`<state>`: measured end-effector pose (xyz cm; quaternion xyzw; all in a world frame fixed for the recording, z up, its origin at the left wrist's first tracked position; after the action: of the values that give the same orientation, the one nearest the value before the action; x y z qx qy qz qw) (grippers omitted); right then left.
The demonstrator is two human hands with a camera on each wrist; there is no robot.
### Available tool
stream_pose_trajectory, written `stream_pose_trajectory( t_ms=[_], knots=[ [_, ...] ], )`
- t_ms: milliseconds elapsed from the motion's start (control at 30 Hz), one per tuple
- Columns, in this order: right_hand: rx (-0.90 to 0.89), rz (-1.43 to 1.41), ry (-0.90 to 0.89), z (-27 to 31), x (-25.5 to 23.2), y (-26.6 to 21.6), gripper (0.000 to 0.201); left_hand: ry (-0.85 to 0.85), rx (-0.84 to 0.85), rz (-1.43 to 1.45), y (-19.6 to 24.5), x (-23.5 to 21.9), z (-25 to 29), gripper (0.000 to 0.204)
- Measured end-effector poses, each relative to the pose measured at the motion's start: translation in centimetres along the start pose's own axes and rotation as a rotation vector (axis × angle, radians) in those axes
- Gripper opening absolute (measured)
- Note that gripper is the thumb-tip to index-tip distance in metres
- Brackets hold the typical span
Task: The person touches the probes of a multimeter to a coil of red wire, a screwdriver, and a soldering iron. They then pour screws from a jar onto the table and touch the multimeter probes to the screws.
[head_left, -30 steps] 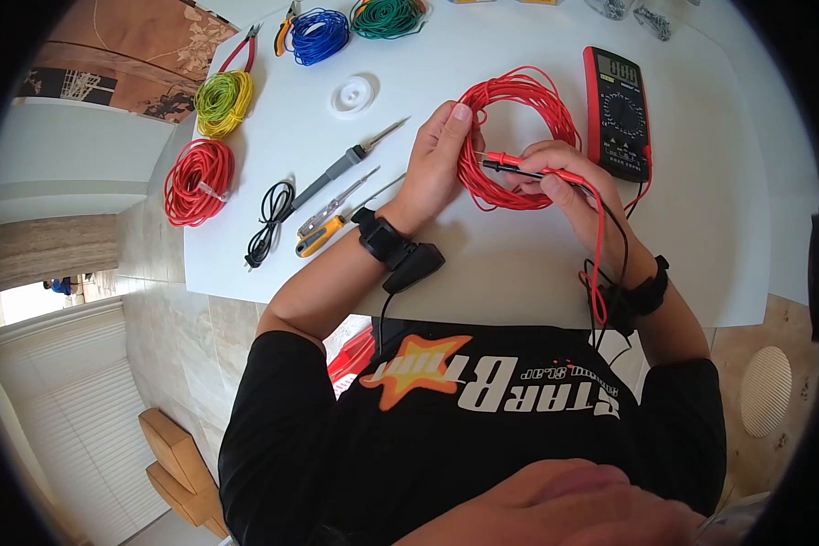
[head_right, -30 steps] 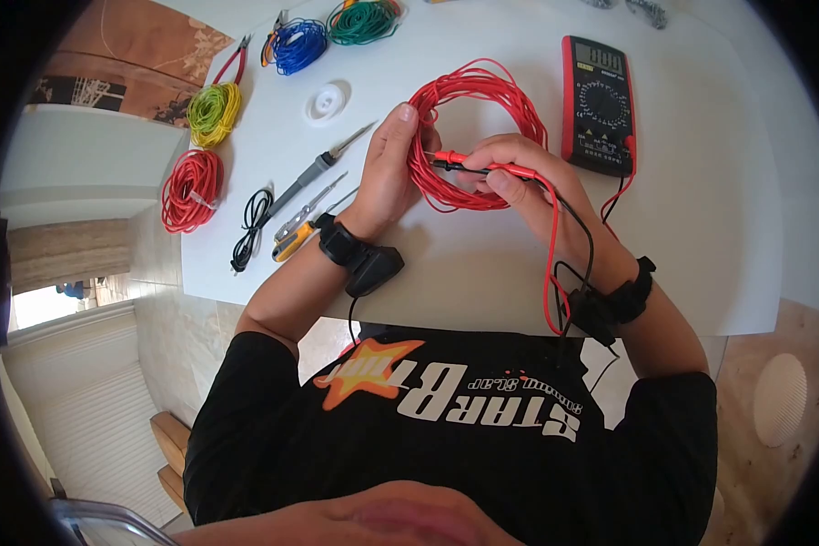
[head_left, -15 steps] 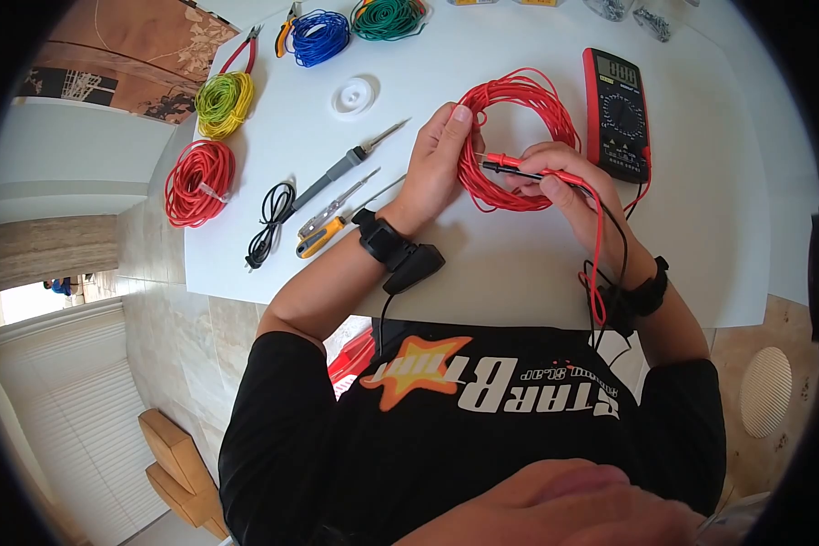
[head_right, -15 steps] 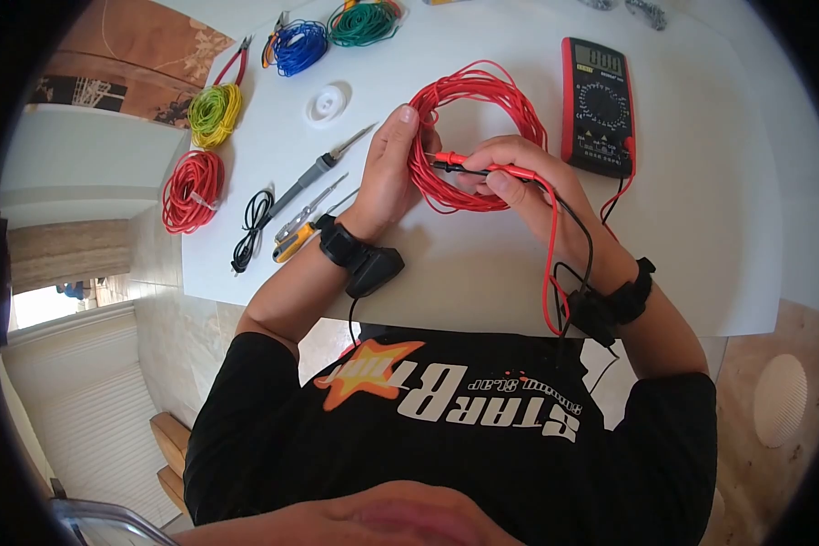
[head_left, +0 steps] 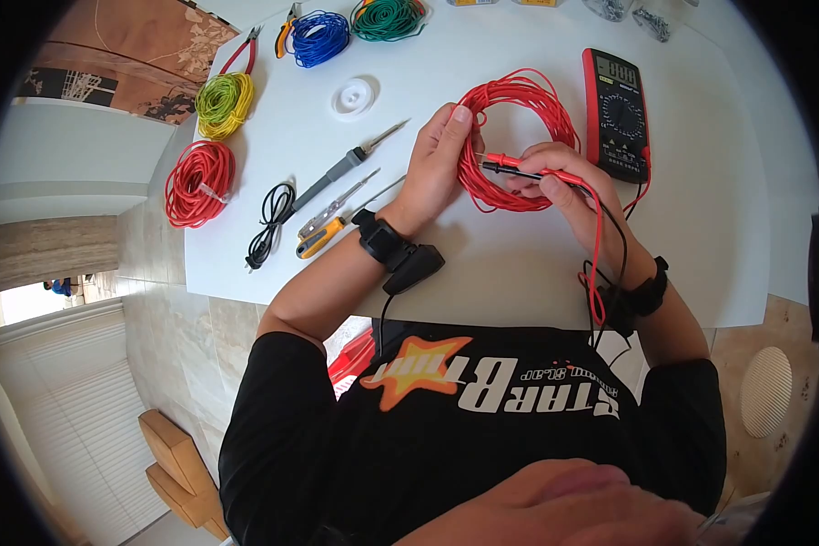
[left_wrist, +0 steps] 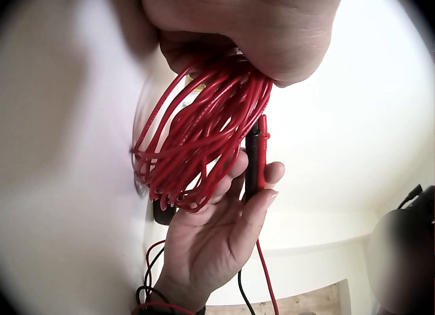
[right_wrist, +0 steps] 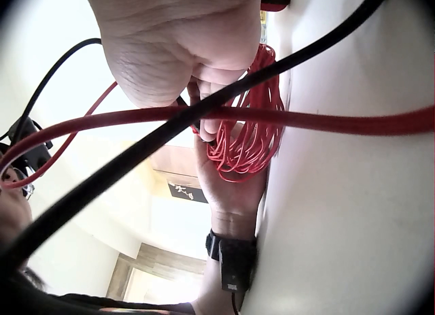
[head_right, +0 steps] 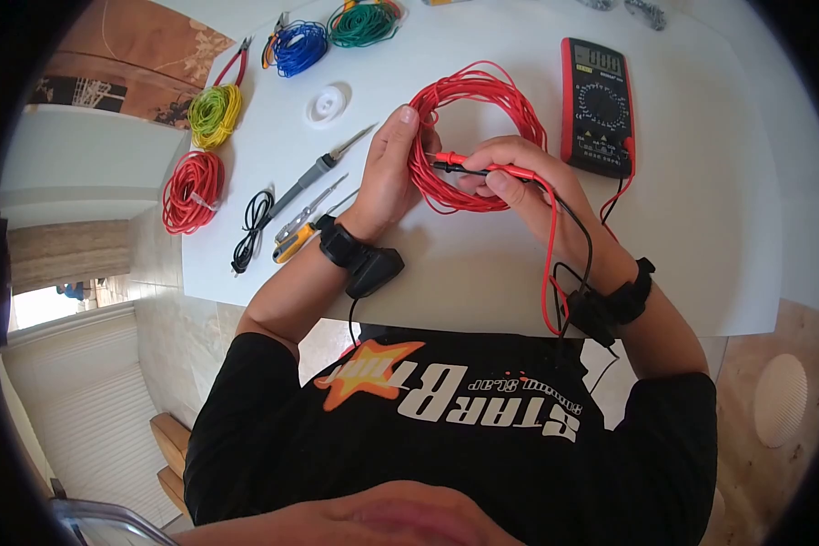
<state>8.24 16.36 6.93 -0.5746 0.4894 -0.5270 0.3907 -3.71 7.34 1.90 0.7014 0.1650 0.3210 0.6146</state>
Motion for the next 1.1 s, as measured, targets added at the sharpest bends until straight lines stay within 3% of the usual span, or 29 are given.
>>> stream_pose_trajectory(
  t_ms=[1100],
  knots=[
    [0.030,0.049,0.027,0.06,-0.24,0.08,0.025,-0.005,-0.009,0.001,-0.14,0.07,-0.04,0.035]
  ],
)
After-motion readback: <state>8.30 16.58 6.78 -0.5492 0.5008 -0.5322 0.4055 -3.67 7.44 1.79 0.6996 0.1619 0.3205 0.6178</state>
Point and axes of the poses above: each hand's wrist, its own z-axis away from the middle knuckle, its own x-axis out of the palm, y = z × x, the point moved 9 cm from there along -z, towards the middle knuckle, and after that the axes turned 10 degrees about -z, right-handed, at the moved point
